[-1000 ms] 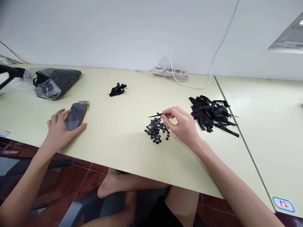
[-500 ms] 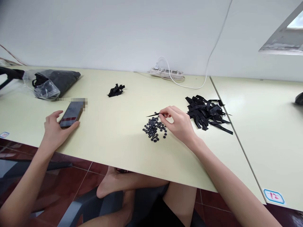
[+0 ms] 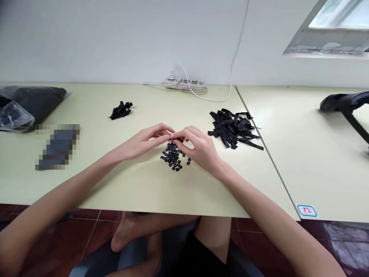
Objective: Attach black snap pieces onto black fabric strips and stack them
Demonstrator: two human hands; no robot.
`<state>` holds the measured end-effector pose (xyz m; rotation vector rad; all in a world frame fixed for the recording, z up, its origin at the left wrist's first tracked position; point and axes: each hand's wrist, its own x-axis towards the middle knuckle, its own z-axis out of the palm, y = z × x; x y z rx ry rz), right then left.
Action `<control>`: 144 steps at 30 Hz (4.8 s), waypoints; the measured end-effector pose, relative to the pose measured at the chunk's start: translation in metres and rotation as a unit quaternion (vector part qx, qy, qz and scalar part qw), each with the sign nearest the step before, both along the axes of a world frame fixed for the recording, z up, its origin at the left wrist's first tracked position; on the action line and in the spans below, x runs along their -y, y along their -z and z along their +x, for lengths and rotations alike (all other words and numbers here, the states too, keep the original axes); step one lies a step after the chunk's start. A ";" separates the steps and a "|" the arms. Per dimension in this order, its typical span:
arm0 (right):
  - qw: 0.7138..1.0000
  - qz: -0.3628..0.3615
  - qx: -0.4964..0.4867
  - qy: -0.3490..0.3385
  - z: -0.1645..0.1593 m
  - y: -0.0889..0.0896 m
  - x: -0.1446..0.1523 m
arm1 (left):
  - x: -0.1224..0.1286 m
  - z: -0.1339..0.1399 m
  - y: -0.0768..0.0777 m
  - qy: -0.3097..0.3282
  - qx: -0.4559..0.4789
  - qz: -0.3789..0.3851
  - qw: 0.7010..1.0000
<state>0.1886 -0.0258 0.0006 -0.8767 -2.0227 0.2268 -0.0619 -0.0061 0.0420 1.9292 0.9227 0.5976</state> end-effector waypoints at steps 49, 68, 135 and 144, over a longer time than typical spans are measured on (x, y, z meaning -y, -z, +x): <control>0.970 -0.211 0.099 0.064 0.000 0.016 -0.021 | -0.019 -0.005 0.056 -0.144 0.140 -0.013 0.979; 0.985 -0.169 -0.035 0.008 0.002 0.013 -0.016 | -0.007 0.004 0.054 -0.118 0.194 -0.028 0.973; 0.981 -0.024 -0.192 -0.001 -0.019 0.003 0.019 | 0.024 0.014 0.041 -0.098 0.231 0.088 0.964; 0.981 0.184 -0.057 -0.007 -0.009 -0.001 0.008 | 0.021 0.016 0.041 -0.049 0.237 0.030 0.970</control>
